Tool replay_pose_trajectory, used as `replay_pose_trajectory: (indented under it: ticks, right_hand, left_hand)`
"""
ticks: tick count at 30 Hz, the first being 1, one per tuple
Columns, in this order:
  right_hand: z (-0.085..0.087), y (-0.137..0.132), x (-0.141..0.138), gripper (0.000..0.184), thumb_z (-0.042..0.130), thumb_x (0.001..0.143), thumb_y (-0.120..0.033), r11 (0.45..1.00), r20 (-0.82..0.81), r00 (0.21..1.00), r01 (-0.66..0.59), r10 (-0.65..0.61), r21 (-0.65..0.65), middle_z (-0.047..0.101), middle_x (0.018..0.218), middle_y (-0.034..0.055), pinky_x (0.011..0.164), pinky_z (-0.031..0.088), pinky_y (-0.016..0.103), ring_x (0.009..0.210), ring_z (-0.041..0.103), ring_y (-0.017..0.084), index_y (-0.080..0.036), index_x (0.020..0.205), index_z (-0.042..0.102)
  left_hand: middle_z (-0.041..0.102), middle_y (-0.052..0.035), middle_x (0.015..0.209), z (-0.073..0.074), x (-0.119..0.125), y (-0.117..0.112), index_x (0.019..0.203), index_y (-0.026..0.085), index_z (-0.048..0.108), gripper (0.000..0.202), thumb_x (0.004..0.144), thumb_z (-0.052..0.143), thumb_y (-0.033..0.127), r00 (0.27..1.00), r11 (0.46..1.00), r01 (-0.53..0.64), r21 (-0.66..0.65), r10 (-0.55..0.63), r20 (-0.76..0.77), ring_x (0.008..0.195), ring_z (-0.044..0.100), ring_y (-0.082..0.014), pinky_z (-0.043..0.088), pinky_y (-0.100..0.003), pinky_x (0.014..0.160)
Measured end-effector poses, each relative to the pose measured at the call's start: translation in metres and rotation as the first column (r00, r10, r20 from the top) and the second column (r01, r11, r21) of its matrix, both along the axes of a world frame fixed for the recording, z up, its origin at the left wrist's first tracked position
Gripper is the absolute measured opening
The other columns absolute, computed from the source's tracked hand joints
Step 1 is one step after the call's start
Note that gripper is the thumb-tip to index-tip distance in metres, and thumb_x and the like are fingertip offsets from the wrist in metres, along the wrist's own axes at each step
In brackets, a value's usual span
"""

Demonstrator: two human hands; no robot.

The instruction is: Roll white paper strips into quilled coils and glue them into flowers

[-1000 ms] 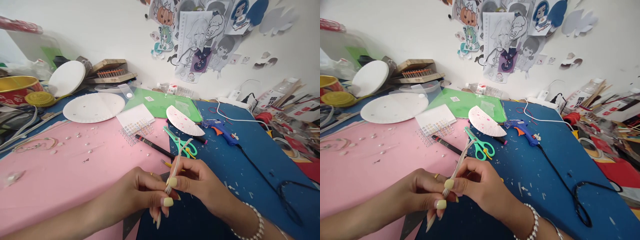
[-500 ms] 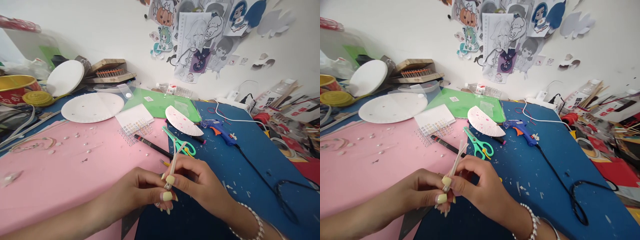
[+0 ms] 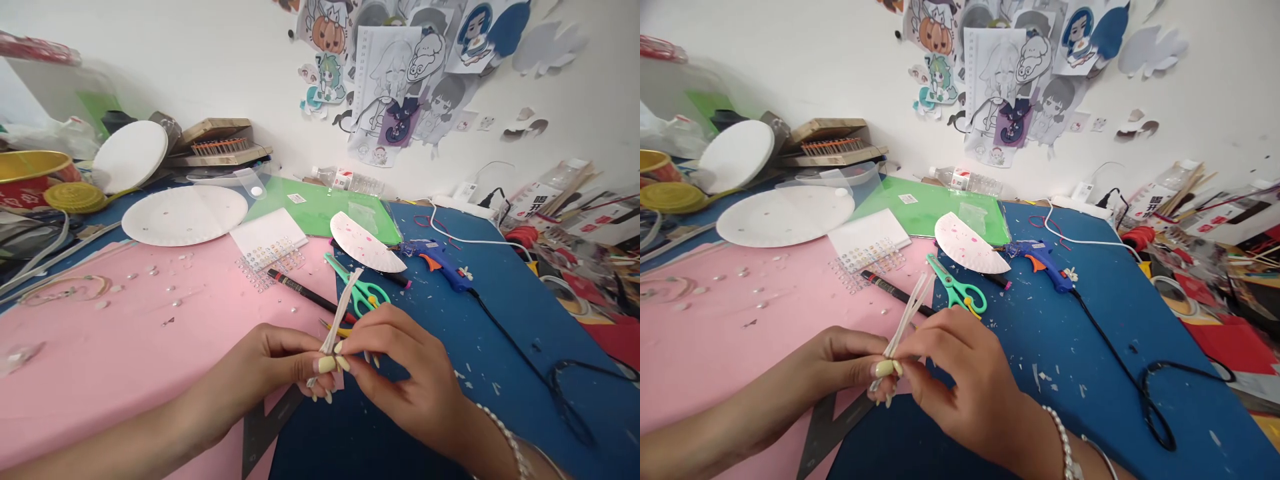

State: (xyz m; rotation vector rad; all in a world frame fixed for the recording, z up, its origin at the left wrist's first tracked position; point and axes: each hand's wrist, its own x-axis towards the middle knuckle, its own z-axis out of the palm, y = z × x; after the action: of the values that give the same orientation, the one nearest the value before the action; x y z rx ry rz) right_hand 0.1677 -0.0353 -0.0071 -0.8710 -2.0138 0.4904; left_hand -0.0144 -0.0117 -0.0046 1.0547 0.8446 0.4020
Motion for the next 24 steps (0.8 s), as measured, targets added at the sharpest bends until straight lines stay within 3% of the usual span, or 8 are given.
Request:
replay_pose_trajectory:
  ticks: [5, 11, 17, 20, 24]
  right_hand:
    - [-0.0046, -0.0007, 0.0014, 0.031, 0.053, 0.075, -0.005, 0.977, 0.204, 0.976, 0.026, -0.071, 0.213, 0.057, 0.088, 0.0047, 0.066, 0.045, 0.025, 0.076, 0.050, 0.013, -0.020, 0.102, 0.058]
    - [-0.0061, 0.0000, -0.0007, 0.018, 0.056, 0.076, -0.009, 0.943, 0.231, 0.956, 0.102, -0.181, 0.318, 0.058, 0.086, 0.0041, 0.069, 0.046, 0.024, 0.078, 0.052, 0.013, -0.017, 0.090, 0.061]
    - [-0.0046, -0.0052, 0.0008, 0.020, 0.061, 0.075, -0.017, 0.855, 0.285, 0.907, 0.133, -0.309, 0.502, 0.061, 0.094, 0.0039, 0.077, 0.044, 0.027, 0.083, 0.052, 0.016, -0.017, 0.094, 0.061]
    - [-0.0063, -0.0054, 0.0018, 0.016, 0.059, 0.076, -0.017, 0.848, 0.340, 0.889, 0.095, -0.308, 0.522, 0.062, 0.099, 0.0041, 0.077, 0.044, 0.029, 0.083, 0.053, 0.016, -0.015, 0.092, 0.061]
    - [-0.0085, -0.0039, 0.0019, 0.012, 0.053, 0.079, -0.013, 0.895, 0.411, 0.880, 0.034, -0.239, 0.446, 0.065, 0.090, 0.0019, 0.069, 0.044, 0.030, 0.076, 0.054, 0.014, -0.014, 0.089, 0.060]
  left_hand:
    - [0.065, 0.0030, 0.061, -0.0017, -0.0005, 0.0006, 0.066, 0.015, 0.068, 0.011, 0.073, 0.063, 0.021, 1.000, 0.999, -0.021, -0.031, 0.021, 0.005, 0.060, 0.054, -0.0082, 0.041, -0.017, 0.062]
    - [0.067, 0.0022, 0.057, -0.0088, 0.0011, -0.0031, 0.062, 0.014, 0.067, 0.010, 0.070, 0.065, 0.020, 0.995, 0.996, -0.044, -0.074, 0.051, 0.092, 0.054, 0.056, -0.0073, 0.043, -0.016, 0.056]
    - [0.065, 0.0034, 0.056, -0.0074, 0.0021, -0.0032, 0.063, 0.015, 0.067, 0.010, 0.070, 0.064, 0.021, 0.997, 0.998, -0.063, -0.007, 0.063, 0.035, 0.055, 0.056, -0.0069, 0.044, -0.015, 0.058]
    - [0.064, 0.0034, 0.056, -0.0057, 0.0020, -0.0039, 0.061, 0.015, 0.065, 0.012, 0.070, 0.064, 0.024, 0.996, 0.996, -0.070, 0.048, 0.072, -0.052, 0.055, 0.054, -0.0075, 0.041, -0.014, 0.051]
    - [0.061, 0.0045, 0.053, -0.0041, 0.0021, -0.0068, 0.060, 0.016, 0.064, 0.013, 0.070, 0.062, 0.025, 0.986, 0.993, -0.078, 0.092, 0.091, -0.143, 0.051, 0.050, -0.0068, 0.035, -0.013, 0.043]
